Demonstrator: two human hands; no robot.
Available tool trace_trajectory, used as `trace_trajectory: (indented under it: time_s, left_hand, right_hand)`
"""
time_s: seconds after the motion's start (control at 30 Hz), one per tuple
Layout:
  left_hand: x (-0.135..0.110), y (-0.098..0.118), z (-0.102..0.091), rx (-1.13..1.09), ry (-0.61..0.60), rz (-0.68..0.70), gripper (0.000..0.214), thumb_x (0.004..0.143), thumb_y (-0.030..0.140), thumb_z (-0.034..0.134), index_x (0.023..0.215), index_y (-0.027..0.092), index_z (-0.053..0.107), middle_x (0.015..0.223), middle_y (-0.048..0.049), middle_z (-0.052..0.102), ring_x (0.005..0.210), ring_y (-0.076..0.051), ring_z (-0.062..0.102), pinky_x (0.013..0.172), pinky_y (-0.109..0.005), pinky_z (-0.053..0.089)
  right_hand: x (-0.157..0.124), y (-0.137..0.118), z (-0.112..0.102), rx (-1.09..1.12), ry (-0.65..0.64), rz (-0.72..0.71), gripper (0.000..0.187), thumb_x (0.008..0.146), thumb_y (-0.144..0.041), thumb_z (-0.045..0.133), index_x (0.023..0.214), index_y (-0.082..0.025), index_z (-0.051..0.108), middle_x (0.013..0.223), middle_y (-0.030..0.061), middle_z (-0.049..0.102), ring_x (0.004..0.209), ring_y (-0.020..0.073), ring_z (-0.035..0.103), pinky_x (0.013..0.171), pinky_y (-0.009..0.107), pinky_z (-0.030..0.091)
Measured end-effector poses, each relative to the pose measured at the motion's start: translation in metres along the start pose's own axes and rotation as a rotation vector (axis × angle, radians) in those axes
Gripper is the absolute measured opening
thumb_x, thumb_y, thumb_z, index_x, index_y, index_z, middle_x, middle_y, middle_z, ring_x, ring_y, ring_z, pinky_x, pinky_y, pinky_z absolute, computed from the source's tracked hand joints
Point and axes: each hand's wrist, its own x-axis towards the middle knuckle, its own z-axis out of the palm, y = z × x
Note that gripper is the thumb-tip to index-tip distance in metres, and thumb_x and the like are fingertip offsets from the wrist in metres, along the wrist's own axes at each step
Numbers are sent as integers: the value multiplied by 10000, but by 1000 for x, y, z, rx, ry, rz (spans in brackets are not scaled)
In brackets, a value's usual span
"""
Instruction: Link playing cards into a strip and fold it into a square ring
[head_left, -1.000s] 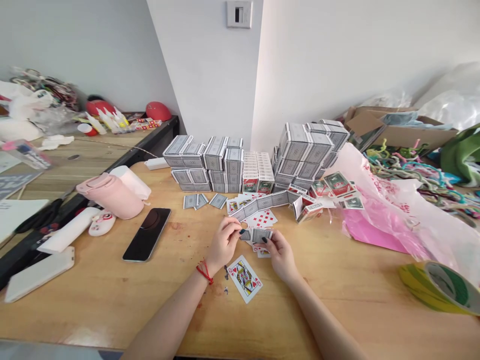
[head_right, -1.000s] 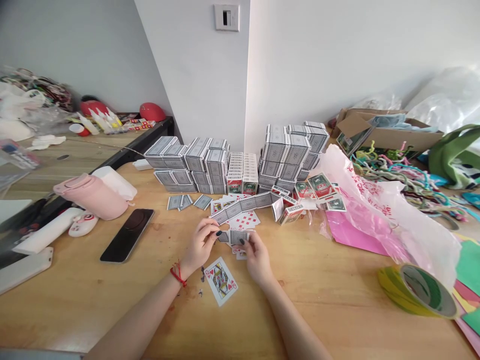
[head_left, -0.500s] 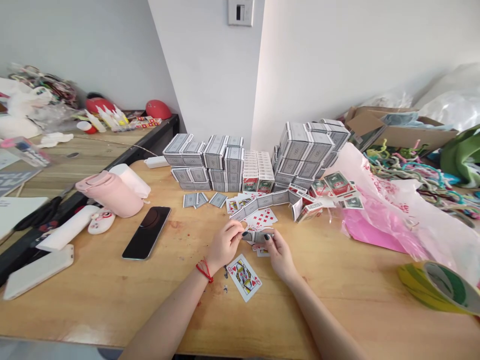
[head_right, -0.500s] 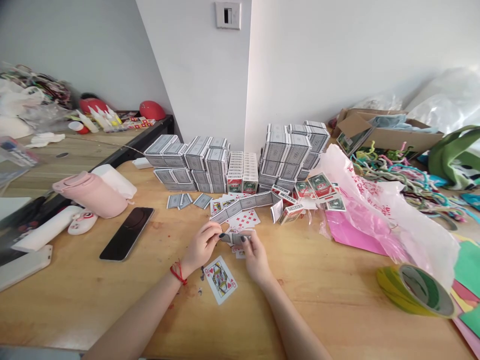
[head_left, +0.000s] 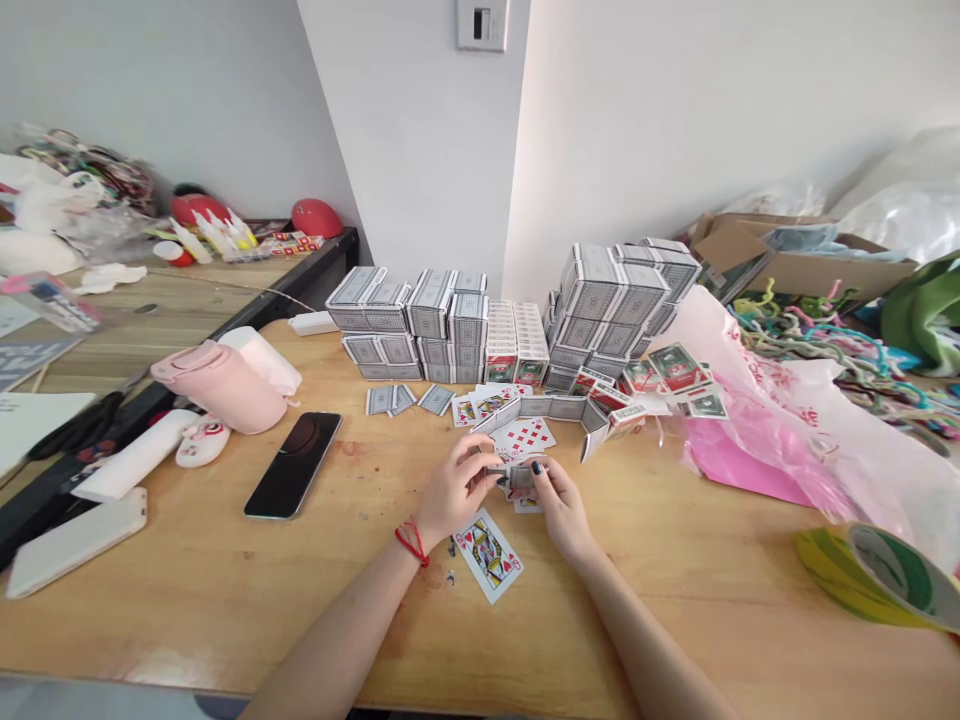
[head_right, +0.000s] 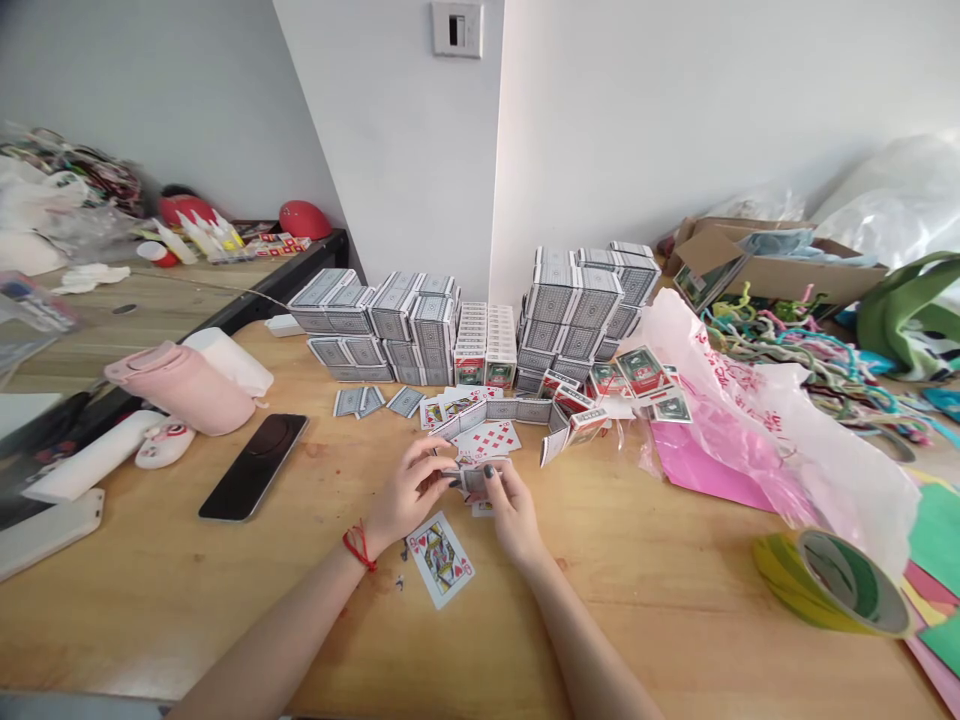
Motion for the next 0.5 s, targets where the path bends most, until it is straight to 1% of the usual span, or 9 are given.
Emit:
trace_trajectory:
  time_s: [0.07,0.1,0.17,0.2,0.27,0.37,0.5]
  left_hand:
    - [0,-2,-3,12,30,-40,295,775,269,554,1067,245,516,1216,-95,372,797,-139,511,713,-307,464]
    - [1,-4,-5,13,49,-66,390,747,294,591,1119,252,486,1241,-105,337,818,-149,507,703,-310,467]
    - [2,-8,-9,-11,68,-103,544,698,328,644,1192,256,427,1246,-115,320,918,-192,490,704,-311,468]
    - [3,-10,-10,-38,55,-109,586,690,335,652,1215,258,403,1240,-114,333,960,-208,478,715,-312,467]
    - [4,-14,-11,-107,-13,-112,594,712,334,631,1241,263,371,1217,-105,379,948,-199,487,726,-310,465]
    - [5,-15,-9,-182,-104,-115,514,748,325,593,1215,259,388,1175,-95,427,837,-156,510,713,-298,464]
    - [4,-14,-6,-201,-95,-135,398,737,323,606,1087,224,446,1149,-90,413,778,-127,498,672,-270,457]
  right_hand:
    - [0,0,-1,78,-6,19,325,798,-509,450,876,-201,521,760,26,603,624,158,573,607,296,485]
    - [0,-1,-1,103,-7,22,322,796,-506,456,865,-198,522,754,28,602,619,158,571,603,298,485]
    - [-1,-1,-2,119,-6,21,324,791,-506,462,834,-191,527,738,36,597,609,160,565,592,297,482]
    - [-1,-2,-2,116,-5,20,329,788,-508,462,824,-188,530,728,38,593,602,160,561,585,296,481]
    - [-1,-1,-3,109,-4,23,338,785,-512,460,817,-184,532,704,38,586,583,156,550,570,292,477]
    - [0,0,-4,112,6,30,335,777,-508,471,815,-180,534,668,24,566,566,146,532,543,273,464]
    - [0,1,-6,122,26,30,317,777,-487,486,800,-176,542,662,15,548,569,133,507,529,248,444]
